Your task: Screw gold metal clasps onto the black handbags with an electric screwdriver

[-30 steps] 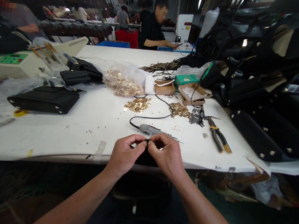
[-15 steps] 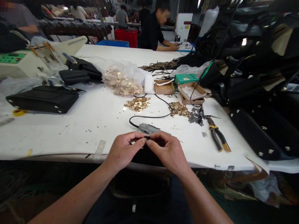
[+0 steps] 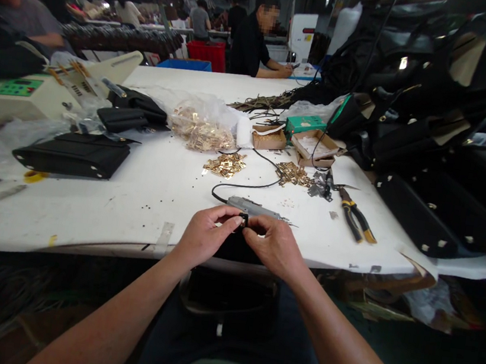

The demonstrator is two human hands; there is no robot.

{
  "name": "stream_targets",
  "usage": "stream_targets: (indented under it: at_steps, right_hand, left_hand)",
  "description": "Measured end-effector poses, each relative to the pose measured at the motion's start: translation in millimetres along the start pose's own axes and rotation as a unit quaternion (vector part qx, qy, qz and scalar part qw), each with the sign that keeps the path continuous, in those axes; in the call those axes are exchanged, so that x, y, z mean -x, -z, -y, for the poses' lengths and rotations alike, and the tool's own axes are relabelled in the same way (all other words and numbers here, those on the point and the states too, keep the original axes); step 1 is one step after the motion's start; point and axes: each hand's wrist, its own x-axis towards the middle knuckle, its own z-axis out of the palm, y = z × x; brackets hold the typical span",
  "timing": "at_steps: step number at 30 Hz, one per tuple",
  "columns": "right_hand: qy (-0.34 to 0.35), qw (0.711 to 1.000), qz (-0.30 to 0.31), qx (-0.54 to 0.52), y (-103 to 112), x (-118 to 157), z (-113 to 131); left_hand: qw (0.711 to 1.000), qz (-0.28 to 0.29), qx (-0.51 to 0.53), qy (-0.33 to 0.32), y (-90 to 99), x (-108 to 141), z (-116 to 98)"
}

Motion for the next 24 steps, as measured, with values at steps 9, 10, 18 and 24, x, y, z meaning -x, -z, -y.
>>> stream_targets:
  at_steps: [9, 10, 18, 24]
  right_hand:
    - [0.008, 1.0, -0.024, 0.0, -6, 0, -4]
    - [0.009, 1.0, -0.028, -0.001, -7, 0, -4]
    - [0.005, 1.0, -0.031, -0.005, -8, 1, -5]
    - [0.003, 0.999, -0.035, 0.005, -10, 0, -6]
  left_hand:
    - [0.999, 0.03, -0.02, -0.018, 0.2, 6, -2]
    - [0.999, 0.029, -0.015, -0.016, -0.3, 6, -1]
    - [0.999, 0.015, -0.035, -0.032, -2.7, 7, -1]
    - [0.998, -0.015, -0.056, -0.032, -9.2, 6, -5]
